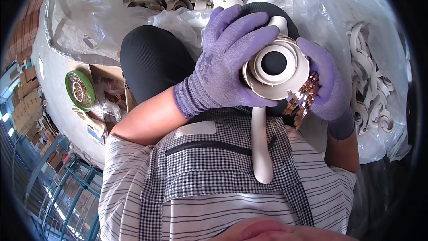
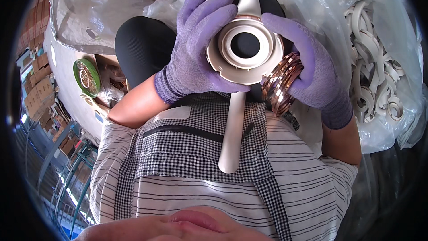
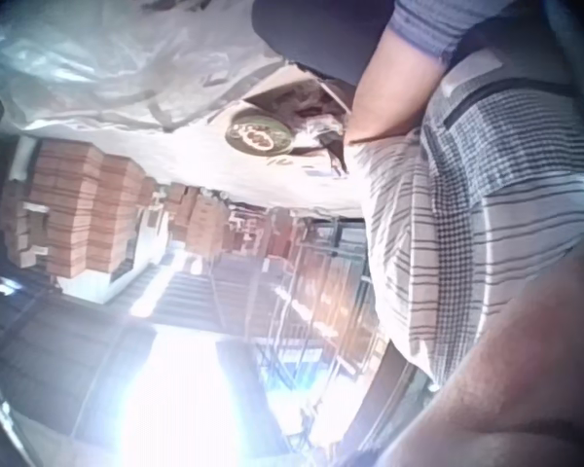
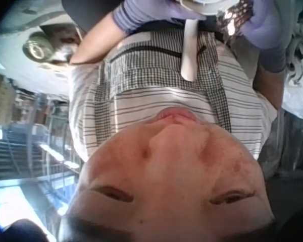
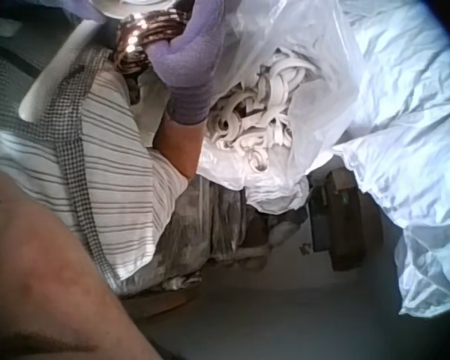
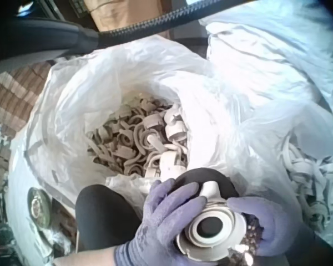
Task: The person sits on the floor and repeatedly picks up white plastic components from a bag, fits a thin metal ring into a groove on each piece, and places the assembled unit into a nearby box. The process is repeated for multiple identical parts.
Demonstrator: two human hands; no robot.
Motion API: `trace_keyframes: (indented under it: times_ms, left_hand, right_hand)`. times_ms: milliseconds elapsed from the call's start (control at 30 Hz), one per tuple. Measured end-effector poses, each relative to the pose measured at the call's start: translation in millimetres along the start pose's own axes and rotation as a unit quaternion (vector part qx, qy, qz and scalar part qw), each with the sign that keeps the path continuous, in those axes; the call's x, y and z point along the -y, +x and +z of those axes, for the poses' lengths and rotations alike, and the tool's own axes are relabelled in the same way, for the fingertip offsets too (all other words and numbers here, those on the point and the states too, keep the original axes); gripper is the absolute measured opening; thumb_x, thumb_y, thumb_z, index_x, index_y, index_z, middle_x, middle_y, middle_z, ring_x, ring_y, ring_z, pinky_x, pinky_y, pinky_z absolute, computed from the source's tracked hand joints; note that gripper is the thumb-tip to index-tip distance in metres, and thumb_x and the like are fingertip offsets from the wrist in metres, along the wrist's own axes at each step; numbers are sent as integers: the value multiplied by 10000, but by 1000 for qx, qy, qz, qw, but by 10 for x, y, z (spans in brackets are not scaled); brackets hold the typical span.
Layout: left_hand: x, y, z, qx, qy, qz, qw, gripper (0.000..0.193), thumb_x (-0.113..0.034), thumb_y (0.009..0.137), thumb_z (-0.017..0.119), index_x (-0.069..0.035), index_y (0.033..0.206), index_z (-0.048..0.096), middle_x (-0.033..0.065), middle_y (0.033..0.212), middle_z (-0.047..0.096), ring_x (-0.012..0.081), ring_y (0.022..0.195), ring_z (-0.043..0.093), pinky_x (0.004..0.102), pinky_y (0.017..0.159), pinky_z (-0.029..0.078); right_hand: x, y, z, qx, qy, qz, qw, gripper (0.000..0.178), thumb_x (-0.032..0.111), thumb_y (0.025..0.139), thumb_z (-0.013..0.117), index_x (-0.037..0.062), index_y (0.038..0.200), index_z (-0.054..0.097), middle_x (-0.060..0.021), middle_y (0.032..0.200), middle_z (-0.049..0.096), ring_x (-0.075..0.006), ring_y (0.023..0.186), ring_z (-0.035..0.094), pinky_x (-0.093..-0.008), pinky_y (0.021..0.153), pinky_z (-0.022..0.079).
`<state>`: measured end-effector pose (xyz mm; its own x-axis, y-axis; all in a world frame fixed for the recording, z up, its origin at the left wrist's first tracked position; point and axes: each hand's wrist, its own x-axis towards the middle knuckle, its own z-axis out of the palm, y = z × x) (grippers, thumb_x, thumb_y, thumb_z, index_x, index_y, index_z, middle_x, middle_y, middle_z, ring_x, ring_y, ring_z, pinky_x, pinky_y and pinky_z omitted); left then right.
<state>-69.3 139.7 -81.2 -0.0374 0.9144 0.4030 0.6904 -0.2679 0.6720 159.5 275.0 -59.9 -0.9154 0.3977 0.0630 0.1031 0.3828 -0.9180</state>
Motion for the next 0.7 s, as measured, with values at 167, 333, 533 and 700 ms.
trace_keyframes:
  times_ms: [167, 333, 533, 700]
  left_hand:
    - [91, 87, 20, -1, -21, 17, 1000, 1001, -584, 523, 927, -107, 1346, 614, 173, 1376, 592, 458, 1269, 493, 581, 1074, 378]
    - [141, 68, 97, -25, -49, 34, 998, 1029, -589, 523, 921, -91, 1360, 588, 199, 1393, 576, 481, 1252, 505, 590, 1063, 382]
    - [92, 0, 173, -43, -50, 34, 997, 1083, -589, 524, 914, -30, 1377, 550, 246, 1396, 561, 500, 1243, 522, 592, 1075, 391]
    - [67, 25, 210, -45, -25, 37, 998, 1073, -602, 561, 899, -15, 1383, 537, 255, 1401, 555, 485, 1257, 534, 581, 1127, 376]
  right_hand:
    - [13, 6, -33, 2, -22, 3, 1000, 863, 169, 754, 909, 4, 1480, 474, -182, 1423, 581, -292, 1315, 576, -396, 1125, 446]
    - [138, 9, -79, 16, -59, 44, 997, 875, 242, 753, 915, 15, 1478, 481, -206, 1402, 583, -347, 1290, 588, -426, 1107, 458]
    - [218, -77, -24, 9, -169, 64, 983, 900, 265, 753, 907, 6, 1494, 466, -199, 1388, 601, -368, 1282, 596, -457, 1098, 467]
    - [59, -109, 29, -15, -108, 36, 993, 957, 187, 745, 917, 9, 1533, 404, -190, 1497, 544, -336, 1333, 581, -410, 1104, 475]
